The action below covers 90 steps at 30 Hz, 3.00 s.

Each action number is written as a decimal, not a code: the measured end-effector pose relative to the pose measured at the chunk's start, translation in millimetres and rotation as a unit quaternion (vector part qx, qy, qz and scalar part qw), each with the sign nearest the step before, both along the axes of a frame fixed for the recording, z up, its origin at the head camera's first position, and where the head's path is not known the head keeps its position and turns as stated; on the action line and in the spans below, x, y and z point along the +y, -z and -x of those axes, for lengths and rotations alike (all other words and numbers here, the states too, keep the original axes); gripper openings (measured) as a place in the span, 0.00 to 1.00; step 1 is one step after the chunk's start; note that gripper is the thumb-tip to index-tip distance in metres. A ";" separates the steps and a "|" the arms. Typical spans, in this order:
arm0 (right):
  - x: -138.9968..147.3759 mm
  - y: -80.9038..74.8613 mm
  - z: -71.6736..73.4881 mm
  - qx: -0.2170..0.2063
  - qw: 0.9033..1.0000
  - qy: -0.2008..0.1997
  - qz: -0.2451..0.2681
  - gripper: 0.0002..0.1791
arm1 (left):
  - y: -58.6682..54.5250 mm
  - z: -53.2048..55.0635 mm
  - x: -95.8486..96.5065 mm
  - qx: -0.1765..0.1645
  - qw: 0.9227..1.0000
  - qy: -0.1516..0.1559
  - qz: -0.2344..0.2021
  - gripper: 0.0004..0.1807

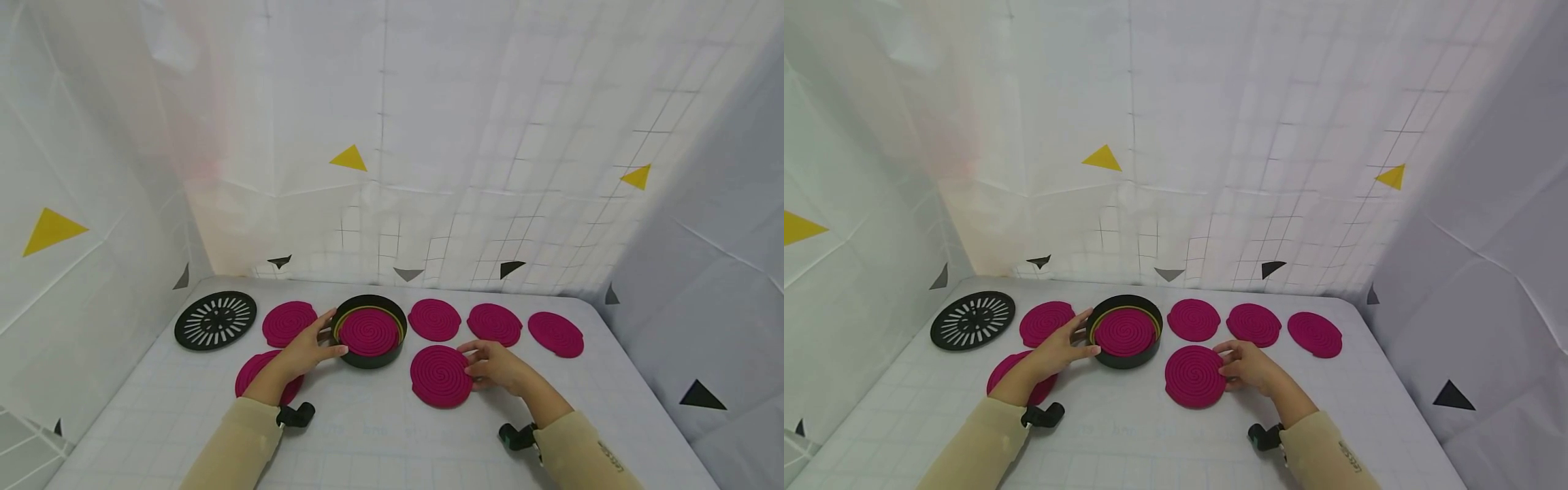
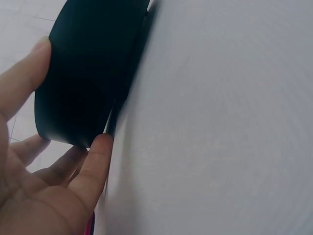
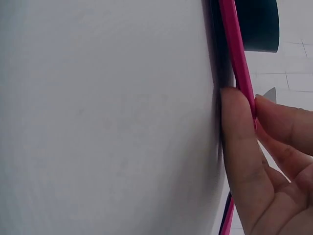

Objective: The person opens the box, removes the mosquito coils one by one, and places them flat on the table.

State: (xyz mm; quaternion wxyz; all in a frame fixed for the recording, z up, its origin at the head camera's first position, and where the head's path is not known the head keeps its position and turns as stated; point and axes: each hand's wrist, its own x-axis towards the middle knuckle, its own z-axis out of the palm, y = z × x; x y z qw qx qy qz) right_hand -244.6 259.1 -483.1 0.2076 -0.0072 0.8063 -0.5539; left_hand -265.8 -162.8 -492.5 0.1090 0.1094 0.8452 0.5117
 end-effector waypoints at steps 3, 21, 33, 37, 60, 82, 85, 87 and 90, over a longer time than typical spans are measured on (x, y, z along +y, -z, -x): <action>-1.0 -1.4 -0.5 0.008 1.000 -0.004 -0.016 0.24 | -0.6 -0.5 0.0 -0.001 1.000 0.000 -0.002 0.57; -7.7 -5.3 -3.3 0.031 0.997 0.004 -0.070 0.24 | 0.7 1.1 -0.2 0.002 1.000 -0.002 0.004 0.56; -5.8 -6.8 -4.8 0.030 0.996 0.011 -0.079 0.21 | 2.0 2.6 -0.4 -0.005 1.000 -0.003 -0.006 0.56; -5.3 -7.8 -5.8 0.031 0.996 0.013 -0.079 0.21 | 1.1 1.5 -0.5 -0.004 1.000 -0.006 -0.004 0.56; -2.6 -26.5 -17.7 0.064 0.997 0.022 -0.046 0.19 | 0.6 1.2 -1.1 0.000 1.000 0.007 -0.013 0.55; -22.3 -48.5 -23.9 0.093 0.996 0.005 -0.008 0.20 | 1.4 1.9 -1.9 0.003 1.000 0.006 0.001 0.55; -26.3 -51.4 -24.9 0.100 0.995 0.003 -0.009 0.20 | 1.6 2.2 -2.0 0.005 1.000 0.007 0.002 0.55; -28.9 -52.7 -25.4 0.105 0.994 0.002 -0.009 0.20 | 1.5 2.3 -1.8 0.004 1.000 0.008 0.001 0.55; -33.0 -53.3 -25.2 0.110 0.994 0.000 -0.007 0.20 | 1.2 2.1 -1.9 0.006 1.000 0.011 -0.002 0.55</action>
